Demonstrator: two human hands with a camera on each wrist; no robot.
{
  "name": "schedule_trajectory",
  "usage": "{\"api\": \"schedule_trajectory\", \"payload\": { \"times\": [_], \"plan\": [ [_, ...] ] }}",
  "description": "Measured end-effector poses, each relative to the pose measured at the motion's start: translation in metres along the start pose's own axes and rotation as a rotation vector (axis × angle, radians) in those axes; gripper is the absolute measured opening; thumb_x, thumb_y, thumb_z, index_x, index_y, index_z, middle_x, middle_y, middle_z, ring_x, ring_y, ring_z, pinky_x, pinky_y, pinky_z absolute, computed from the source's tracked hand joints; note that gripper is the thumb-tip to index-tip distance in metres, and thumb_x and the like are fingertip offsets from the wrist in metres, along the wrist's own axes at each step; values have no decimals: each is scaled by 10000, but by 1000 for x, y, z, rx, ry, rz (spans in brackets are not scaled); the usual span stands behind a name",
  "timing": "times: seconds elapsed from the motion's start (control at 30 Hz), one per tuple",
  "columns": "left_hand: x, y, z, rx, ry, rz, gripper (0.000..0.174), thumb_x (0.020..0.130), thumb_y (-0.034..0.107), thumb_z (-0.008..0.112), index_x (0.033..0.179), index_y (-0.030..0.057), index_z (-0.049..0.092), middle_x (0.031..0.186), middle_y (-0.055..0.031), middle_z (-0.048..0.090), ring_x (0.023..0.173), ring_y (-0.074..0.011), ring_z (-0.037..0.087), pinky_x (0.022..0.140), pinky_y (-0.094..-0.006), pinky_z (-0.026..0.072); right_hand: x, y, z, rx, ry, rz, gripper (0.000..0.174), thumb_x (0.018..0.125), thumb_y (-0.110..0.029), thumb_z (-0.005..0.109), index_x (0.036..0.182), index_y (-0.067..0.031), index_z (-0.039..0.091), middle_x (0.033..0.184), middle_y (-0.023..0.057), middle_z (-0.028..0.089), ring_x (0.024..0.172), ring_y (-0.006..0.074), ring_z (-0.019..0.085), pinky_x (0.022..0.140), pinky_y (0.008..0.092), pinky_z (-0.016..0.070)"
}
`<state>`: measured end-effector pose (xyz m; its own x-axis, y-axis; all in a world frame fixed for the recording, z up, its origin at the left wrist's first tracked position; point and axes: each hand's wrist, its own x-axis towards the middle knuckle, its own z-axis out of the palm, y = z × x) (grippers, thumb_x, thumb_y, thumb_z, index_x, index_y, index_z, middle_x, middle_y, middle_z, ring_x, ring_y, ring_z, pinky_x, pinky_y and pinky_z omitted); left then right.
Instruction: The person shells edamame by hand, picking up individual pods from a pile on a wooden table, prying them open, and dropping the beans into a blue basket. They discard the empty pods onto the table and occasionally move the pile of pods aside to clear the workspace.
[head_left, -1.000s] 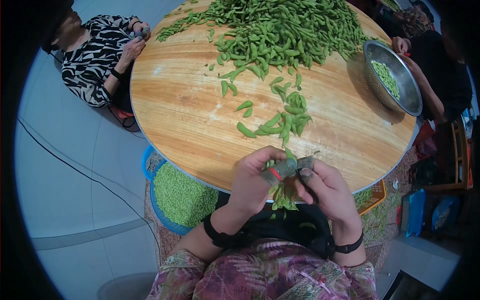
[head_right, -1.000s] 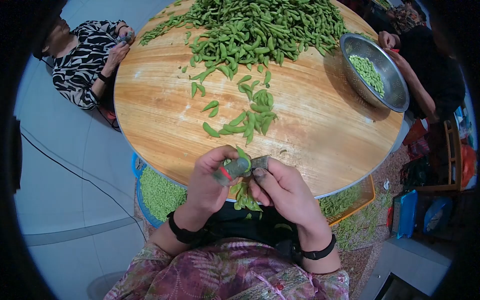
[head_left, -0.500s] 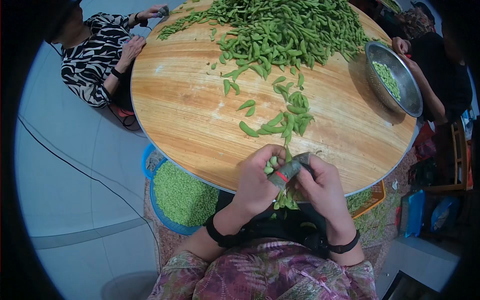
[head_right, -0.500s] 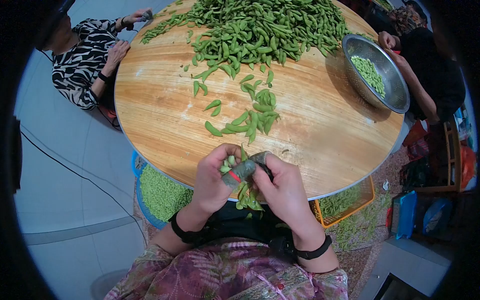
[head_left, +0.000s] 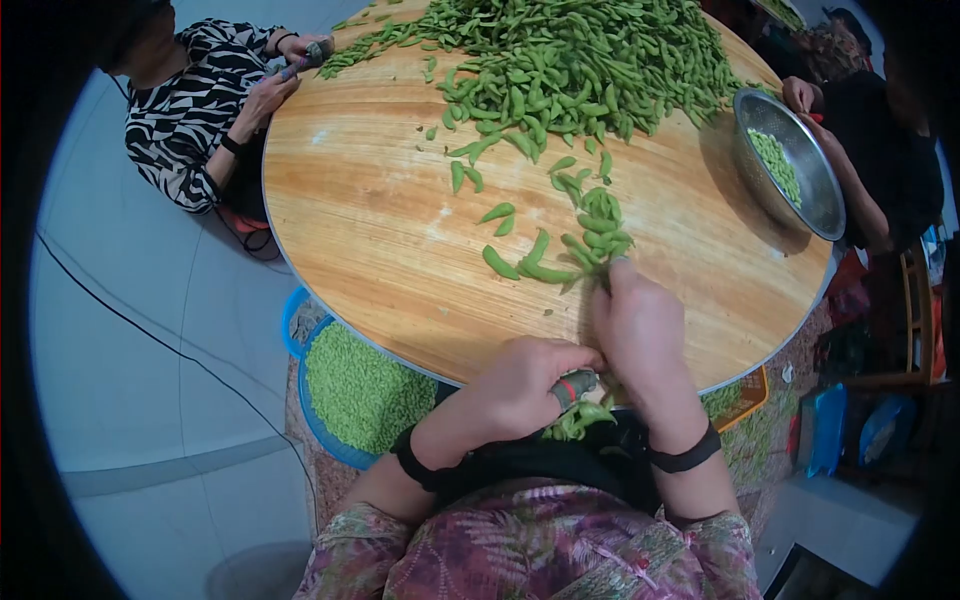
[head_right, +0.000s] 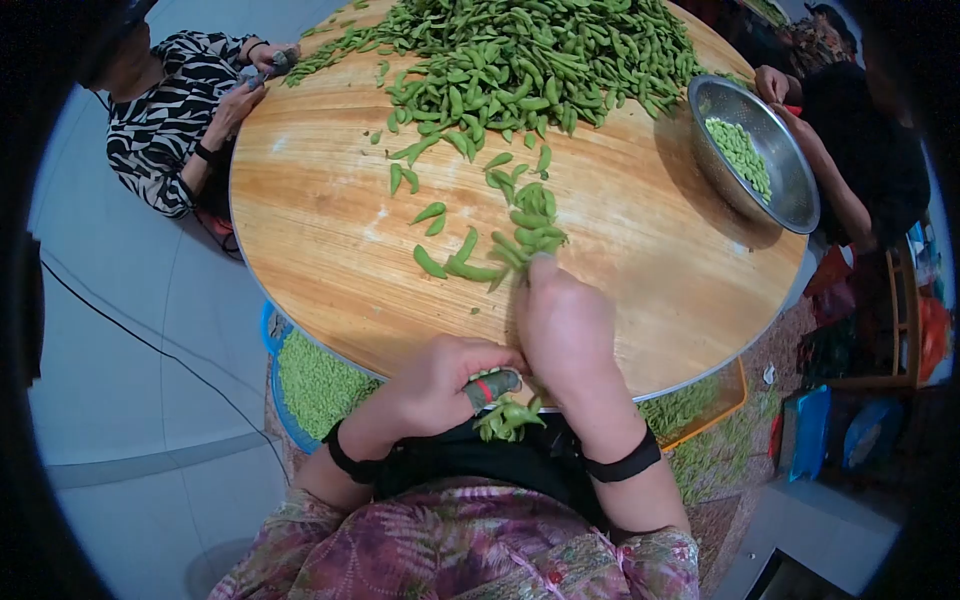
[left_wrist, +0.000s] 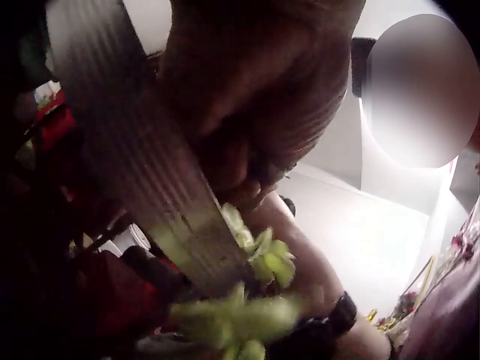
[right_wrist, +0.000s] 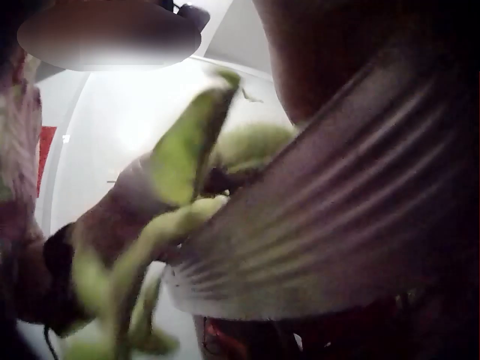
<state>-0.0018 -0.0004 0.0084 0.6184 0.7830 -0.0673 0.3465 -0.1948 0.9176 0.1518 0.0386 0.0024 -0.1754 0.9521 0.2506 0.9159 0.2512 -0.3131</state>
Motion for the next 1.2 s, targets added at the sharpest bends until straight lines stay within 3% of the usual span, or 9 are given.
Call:
{"api": "schedule_trajectory", "payload": {
  "times": [0.13, 0.23, 0.3, 0.4, 0.5, 0.57, 0.67, 1.0, 1.2],
  "plan": [
    [6, -3, 9, 14, 294, 78, 277, 765, 43, 614, 1039, 12, 584, 788, -122, 581, 717, -235, 586, 655, -311, 458, -8, 14, -14, 292, -40, 87, 171, 732, -139, 599, 729, 9, 514, 596, 185, 565, 569, 345, 571, 510, 403, 442],
    [13, 9, 11, 122, 539, 67, 407, 752, -4, 605, 1149, 47, 534, 787, -113, 568, 714, -234, 571, 619, -298, 462, -13, 16, -29, 539, -99, 168, 186, 728, -126, 596, 705, 39, 512, 551, 151, 527, 486, 226, 521, 481, 339, 407],
    [19, 6, 10, 237, 514, 138, 395, 751, -8, 602, 1138, 45, 538, 785, -113, 565, 716, -240, 574, 621, -299, 463, -17, 19, -32, 729, -186, 188, 193, 741, -124, 597, 722, 51, 516, 520, 81, 468, 500, 94, 437, 459, 279, 375],
    [23, 7, 12, 352, 505, 194, 329, 766, -20, 576, 1089, 34, 551, 807, -115, 576, 747, -212, 596, 615, -297, 463, -21, 14, -41, 778, -195, 175, 204, 775, -139, 597, 723, 45, 524, 548, 56, 491, 521, 87, 445, 477, 271, 387],
    [24, -1, 12, 72, 506, 31, 255, 768, -32, 571, 1018, 19, 569, 853, -103, 610, 777, -152, 603, 599, -260, 457, -23, 16, -46, 1081, -235, 286, 207, 883, -194, 523, 827, 5, 538, 588, -10, 486, 526, 59, 421, 480, 217, 360],
    [24, -11, 16, -774, 563, -29, 172, 773, -31, 579, 938, 16, 573, 888, -76, 621, 722, -102, 573, 577, -217, 437, -27, 15, -46, 1348, -374, 374, 228, 950, -233, 412, 923, -37, 526, 617, -45, 455, 513, 34, 378, 458, 179, 306],
    [23, 2, 15, -1203, 549, -37, 110, 785, -18, 590, 882, 27, 565, 849, -42, 601, 663, -82, 543, 567, -181, 415, -35, 15, -45, 1516, -584, 396, 249, 958, -239, 388, 906, -40, 528, 644, -34, 467, 515, 38, 380, 459, 179, 299],
    [26, 0, 29, -870, 772, -48, 73, 778, -9, 600, 813, 26, 546, 742, 5, 550, 673, -62, 520, 587, -201, 426, -40, 15, -36, 1730, -673, 477, 214, 949, -160, 397, 905, 1, 531, 646, 3, 496, 497, 42, 386, 446, 176, 291],
    [22, -3, 22, -919, 525, -11, 129, 788, 40, 600, 897, 35, 530, 806, -18, 558, 722, -86, 537, 615, -206, 425, -42, 13, -33, 1678, -578, 466, 206, 948, -150, 398, 899, -13, 543, 605, -15, 472, 480, 30, 357, 440, 168, 272]
  ]
}}
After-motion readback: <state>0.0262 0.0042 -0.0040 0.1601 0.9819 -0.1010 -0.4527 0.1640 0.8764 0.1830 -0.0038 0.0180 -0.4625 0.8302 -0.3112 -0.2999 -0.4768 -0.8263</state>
